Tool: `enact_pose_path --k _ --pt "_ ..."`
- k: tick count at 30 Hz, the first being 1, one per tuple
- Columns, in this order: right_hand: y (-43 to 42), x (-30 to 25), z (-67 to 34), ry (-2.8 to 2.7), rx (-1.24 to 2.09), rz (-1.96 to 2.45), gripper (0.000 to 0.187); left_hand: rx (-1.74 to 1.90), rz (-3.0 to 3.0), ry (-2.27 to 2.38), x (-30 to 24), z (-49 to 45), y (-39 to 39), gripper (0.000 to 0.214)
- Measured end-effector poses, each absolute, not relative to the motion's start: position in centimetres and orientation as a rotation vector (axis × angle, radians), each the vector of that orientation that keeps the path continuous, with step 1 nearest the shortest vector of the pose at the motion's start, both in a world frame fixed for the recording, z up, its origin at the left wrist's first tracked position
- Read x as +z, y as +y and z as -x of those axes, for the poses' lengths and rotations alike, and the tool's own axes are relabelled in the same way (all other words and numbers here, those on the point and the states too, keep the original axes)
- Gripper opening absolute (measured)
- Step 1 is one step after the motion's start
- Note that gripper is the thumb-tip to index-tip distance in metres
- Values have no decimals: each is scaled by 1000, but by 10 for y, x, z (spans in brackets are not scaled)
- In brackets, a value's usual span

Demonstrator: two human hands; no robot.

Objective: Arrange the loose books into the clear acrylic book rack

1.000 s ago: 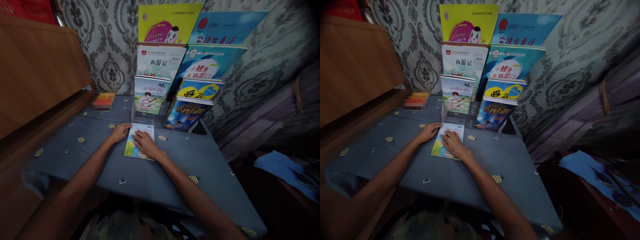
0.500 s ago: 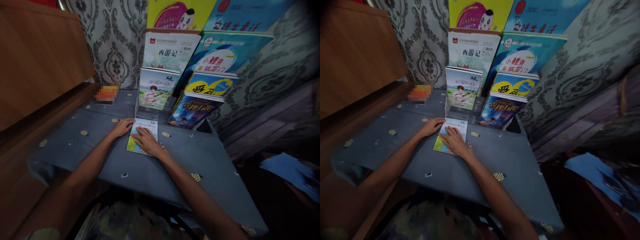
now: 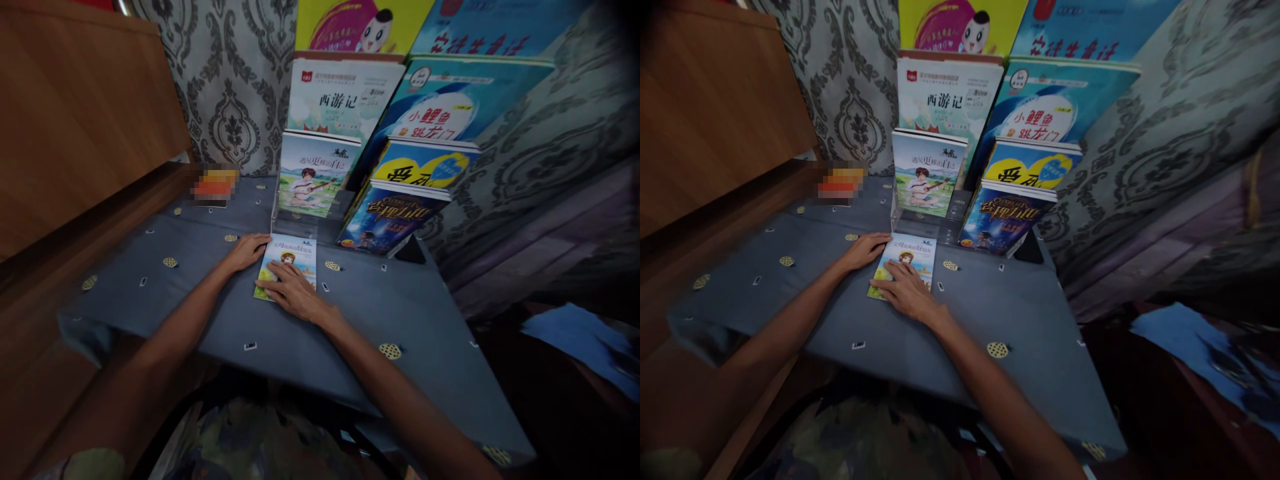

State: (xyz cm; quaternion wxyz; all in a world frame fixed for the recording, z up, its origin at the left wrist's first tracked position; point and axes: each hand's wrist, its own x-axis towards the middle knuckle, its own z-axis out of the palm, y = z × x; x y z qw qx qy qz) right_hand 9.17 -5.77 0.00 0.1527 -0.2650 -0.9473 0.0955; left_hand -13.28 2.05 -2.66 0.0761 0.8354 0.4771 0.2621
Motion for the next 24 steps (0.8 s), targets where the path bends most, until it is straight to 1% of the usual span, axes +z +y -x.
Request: enact_pose_path --k 5,10,14,20,24 --pt "-67 0 -96 -2727 319 648 34 772 -2506 1442 -27 133 21 38" --pt "-67 -1 -98 -2727 386 647 33 779 -2495 1456 -28 132 20 38" --pt "-55 -6 -106 -2686 430 721 36 761 -2524 1460 -28 131 18 40" --pt "-27 -23 -126 -2478 392 878 37 712 -2593 1498 -25 130 11 43" --pt "-19 -34 -128 -2380 366 965 37 672 -2661 1427 -21 126 1 43"
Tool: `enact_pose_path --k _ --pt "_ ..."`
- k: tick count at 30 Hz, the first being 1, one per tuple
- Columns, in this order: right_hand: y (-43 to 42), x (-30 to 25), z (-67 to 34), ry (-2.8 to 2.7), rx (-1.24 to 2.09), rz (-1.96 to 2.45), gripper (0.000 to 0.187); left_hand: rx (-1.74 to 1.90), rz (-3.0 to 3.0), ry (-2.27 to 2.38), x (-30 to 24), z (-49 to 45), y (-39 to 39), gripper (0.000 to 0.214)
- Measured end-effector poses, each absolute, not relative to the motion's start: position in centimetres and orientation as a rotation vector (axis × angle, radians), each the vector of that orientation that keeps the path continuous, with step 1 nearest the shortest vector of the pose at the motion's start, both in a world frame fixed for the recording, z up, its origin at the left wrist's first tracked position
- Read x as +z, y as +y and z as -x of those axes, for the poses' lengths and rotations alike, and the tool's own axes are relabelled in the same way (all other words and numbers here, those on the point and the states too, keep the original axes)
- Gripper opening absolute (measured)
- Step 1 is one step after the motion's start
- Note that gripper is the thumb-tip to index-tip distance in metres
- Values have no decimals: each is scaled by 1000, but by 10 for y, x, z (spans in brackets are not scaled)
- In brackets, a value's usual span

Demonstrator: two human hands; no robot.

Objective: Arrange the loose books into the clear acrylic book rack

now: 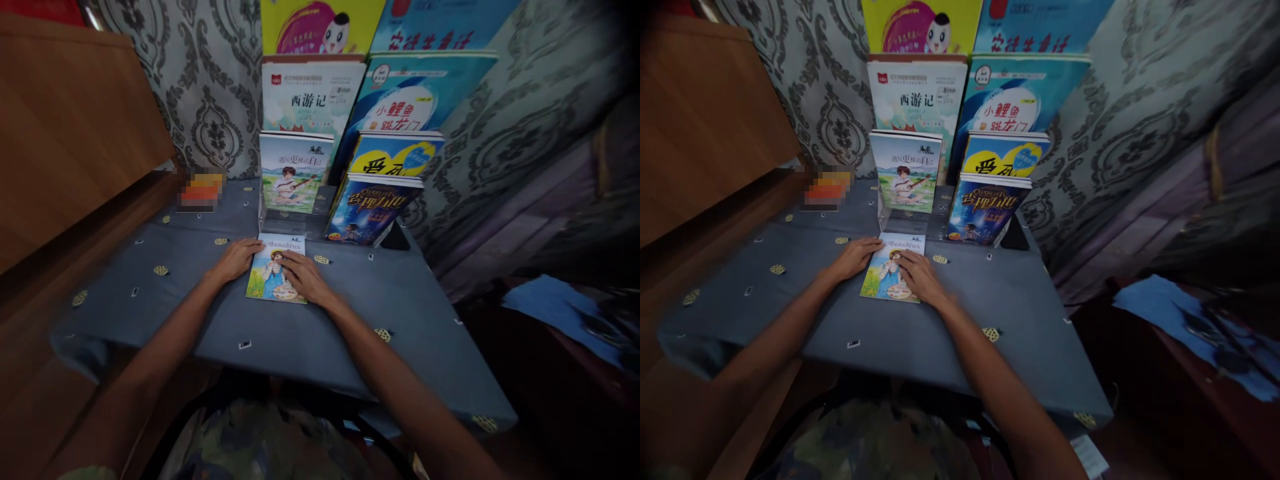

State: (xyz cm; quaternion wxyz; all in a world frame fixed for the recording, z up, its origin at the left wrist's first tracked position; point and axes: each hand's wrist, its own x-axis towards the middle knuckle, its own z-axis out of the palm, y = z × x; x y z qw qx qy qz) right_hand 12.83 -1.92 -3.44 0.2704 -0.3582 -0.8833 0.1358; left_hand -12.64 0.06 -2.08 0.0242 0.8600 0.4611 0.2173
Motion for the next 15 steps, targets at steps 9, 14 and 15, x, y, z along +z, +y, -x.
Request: enact_pose_path --k 9,14,15 --pt "-22 -34 -127 -2371 344 967 36 621 -2759 1228 -17 127 -44 47" --pt "-21 -34 -125 -2375 345 970 35 733 -2748 1049 -14 146 -85 45" --pt "-20 -34 -124 -2372 347 969 35 739 -2752 1026 -13 150 -92 44"
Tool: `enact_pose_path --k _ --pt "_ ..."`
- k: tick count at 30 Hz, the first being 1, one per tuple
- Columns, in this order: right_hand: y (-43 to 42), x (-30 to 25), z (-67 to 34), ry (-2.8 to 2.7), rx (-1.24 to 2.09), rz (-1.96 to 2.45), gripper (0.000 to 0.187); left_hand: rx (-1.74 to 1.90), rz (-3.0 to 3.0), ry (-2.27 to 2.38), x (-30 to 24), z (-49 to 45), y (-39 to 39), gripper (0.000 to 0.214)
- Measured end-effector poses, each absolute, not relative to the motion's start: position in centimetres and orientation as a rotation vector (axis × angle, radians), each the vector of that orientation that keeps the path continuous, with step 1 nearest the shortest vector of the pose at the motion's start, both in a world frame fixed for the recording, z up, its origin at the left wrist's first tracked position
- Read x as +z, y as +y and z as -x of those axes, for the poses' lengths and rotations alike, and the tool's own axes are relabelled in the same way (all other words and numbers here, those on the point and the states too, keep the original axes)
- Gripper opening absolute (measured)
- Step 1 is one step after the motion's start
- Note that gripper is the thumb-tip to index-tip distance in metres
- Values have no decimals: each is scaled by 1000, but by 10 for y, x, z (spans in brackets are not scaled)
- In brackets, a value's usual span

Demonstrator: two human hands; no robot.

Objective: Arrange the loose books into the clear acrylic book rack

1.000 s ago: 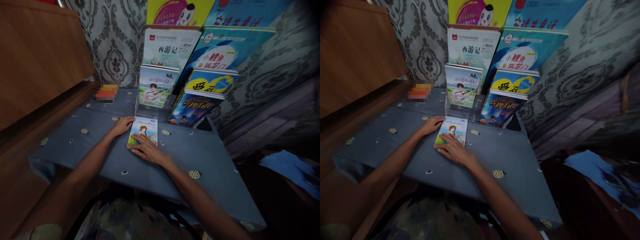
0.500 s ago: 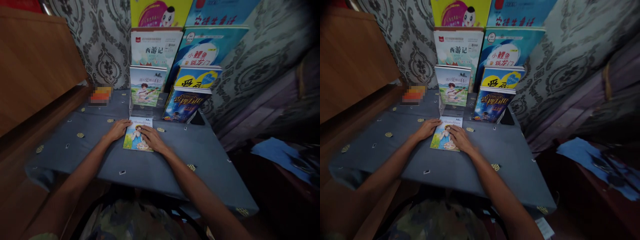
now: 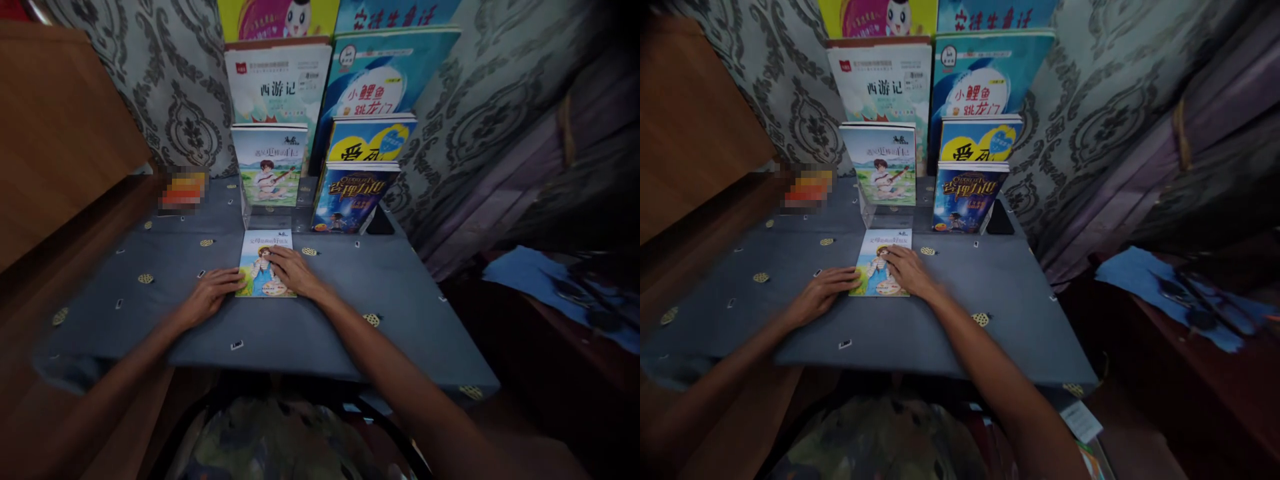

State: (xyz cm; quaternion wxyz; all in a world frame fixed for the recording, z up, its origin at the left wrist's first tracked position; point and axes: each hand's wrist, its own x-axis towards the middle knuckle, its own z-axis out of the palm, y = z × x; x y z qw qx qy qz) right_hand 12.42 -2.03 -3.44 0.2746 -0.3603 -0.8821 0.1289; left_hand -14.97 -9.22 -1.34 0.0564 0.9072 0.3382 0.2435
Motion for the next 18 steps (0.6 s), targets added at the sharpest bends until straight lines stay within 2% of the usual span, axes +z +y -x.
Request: enact_pose_path --k 14,18 --pt "-23 -30 -124 -2329 393 981 34 484 -2851 947 0 139 -106 46" --pt "-21 -29 -125 -2310 449 986 35 391 -2840 896 6 126 -104 55"
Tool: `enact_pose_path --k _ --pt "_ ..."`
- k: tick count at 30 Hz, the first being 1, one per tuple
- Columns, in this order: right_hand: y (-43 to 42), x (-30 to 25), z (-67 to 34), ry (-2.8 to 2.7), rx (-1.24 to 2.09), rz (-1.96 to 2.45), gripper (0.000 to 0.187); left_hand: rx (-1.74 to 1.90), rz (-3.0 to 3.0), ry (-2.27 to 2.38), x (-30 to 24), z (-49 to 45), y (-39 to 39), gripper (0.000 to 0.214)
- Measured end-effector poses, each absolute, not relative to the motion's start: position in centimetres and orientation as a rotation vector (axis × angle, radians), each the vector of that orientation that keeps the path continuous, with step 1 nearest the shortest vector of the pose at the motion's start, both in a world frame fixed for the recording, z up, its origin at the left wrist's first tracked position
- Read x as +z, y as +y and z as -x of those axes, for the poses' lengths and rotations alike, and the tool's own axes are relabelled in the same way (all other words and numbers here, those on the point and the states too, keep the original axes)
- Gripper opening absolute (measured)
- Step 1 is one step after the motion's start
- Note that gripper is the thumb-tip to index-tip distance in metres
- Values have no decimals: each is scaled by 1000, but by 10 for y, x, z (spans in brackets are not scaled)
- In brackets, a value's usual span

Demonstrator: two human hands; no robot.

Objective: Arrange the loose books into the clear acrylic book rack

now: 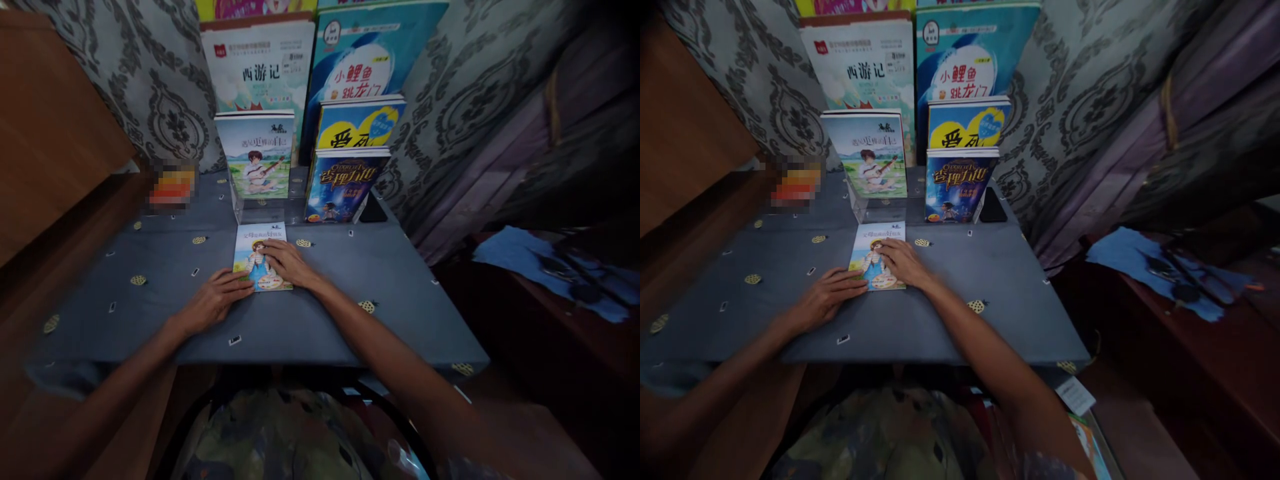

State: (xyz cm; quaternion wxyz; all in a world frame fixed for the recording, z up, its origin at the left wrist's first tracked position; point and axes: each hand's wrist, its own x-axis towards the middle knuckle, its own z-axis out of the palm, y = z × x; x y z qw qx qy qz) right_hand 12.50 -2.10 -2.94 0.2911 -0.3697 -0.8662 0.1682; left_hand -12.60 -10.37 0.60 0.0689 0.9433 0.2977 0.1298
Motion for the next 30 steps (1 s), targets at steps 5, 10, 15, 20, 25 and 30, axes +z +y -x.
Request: enact_pose_path --k 5,10,15,20,25,30 --pt "-16 -26 -127 -2246 566 941 35 357 -2893 815 6 101 -101 59" --pt "-16 -21 -129 -2137 715 859 40 339 -2894 764 1 70 -98 58" --pt "-16 -18 -129 -2062 791 848 40 347 -2882 728 2 48 -97 56" --pt "-18 -14 -129 -2042 787 873 40 397 -2881 730 2 40 -97 44" --pt "-17 -21 -130 -2027 715 932 37 539 -2834 746 1 47 -89 39" --pt "-12 -37 -131 -1979 521 1121 34 730 -2709 1215 -8 70 -62 36"
